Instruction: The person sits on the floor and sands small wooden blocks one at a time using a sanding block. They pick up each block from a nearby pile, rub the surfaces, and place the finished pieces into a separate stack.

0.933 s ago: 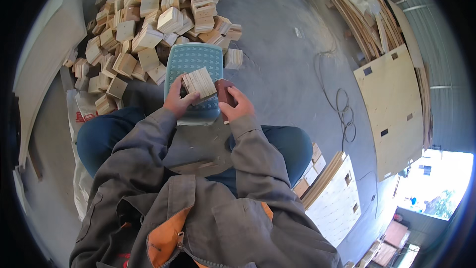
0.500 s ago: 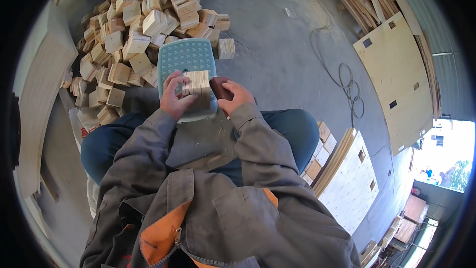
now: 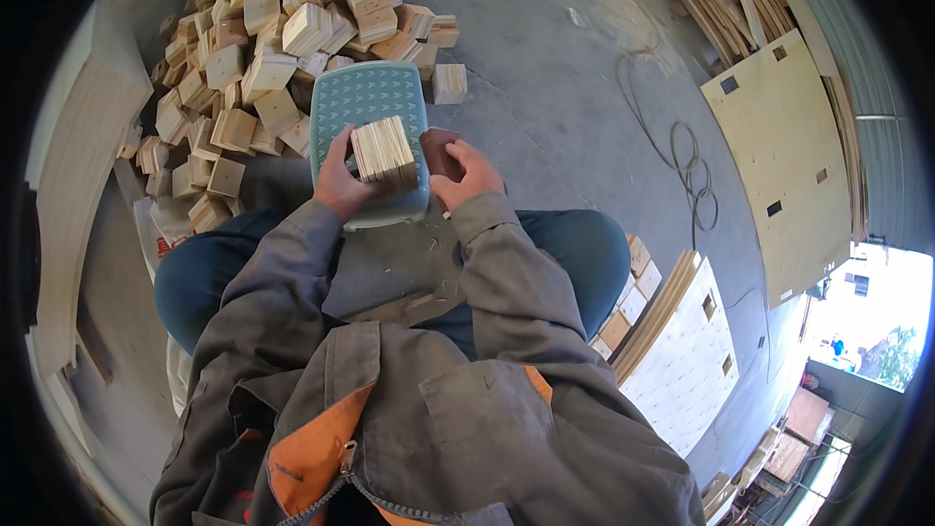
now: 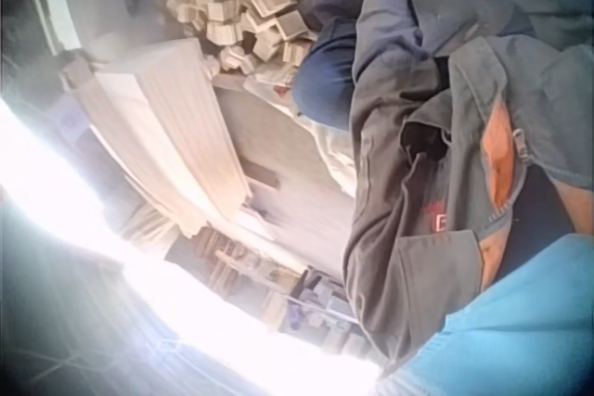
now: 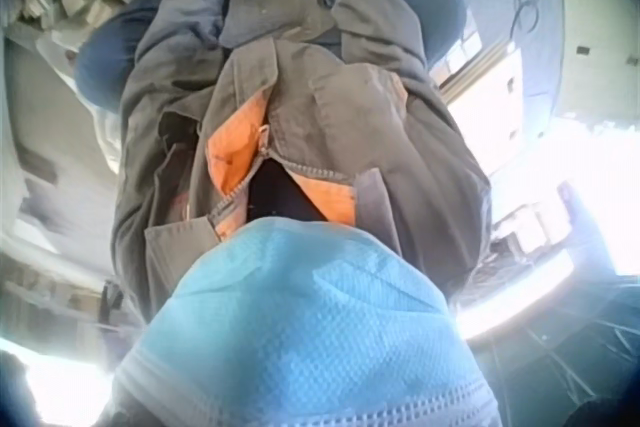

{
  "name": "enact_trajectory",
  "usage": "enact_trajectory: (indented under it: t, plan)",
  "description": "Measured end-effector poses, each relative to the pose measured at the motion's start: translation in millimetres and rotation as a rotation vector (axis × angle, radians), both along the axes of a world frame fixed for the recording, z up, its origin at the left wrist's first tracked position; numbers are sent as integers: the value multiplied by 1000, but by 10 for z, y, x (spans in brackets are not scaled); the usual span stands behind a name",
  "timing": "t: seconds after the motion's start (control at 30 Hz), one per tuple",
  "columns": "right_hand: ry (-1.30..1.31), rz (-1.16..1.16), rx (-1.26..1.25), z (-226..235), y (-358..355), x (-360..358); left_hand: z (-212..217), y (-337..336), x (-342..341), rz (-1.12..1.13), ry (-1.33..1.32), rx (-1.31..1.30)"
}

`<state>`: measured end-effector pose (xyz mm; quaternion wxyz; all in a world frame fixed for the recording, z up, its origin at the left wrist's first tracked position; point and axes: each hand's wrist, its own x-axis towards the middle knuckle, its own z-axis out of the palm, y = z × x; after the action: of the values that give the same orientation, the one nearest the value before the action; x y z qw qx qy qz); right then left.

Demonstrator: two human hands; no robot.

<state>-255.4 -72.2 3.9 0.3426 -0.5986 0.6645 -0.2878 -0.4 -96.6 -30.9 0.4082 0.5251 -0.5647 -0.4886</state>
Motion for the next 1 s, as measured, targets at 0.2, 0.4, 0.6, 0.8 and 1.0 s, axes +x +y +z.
enact_trajectory:
  t: [0.2, 0.4, 0.6, 0.8, 1.0]
  plan:
    - [58, 12, -327, 186, 37, 140, -164, -155, 101, 206, 74, -42]
    - [243, 243, -619, 186, 207, 404, -299, -134, 86, 176, -175, -129]
    - [360, 300, -658, 7, 246, 584, -304, -146, 61, 199, -182, -174]
    - [442, 245, -687, 39, -255, 889, -226, -125, 65, 234, -176, -207]
    - [405, 172, -471, 213, -976, 882, -142, -140, 73, 201, -142, -228]
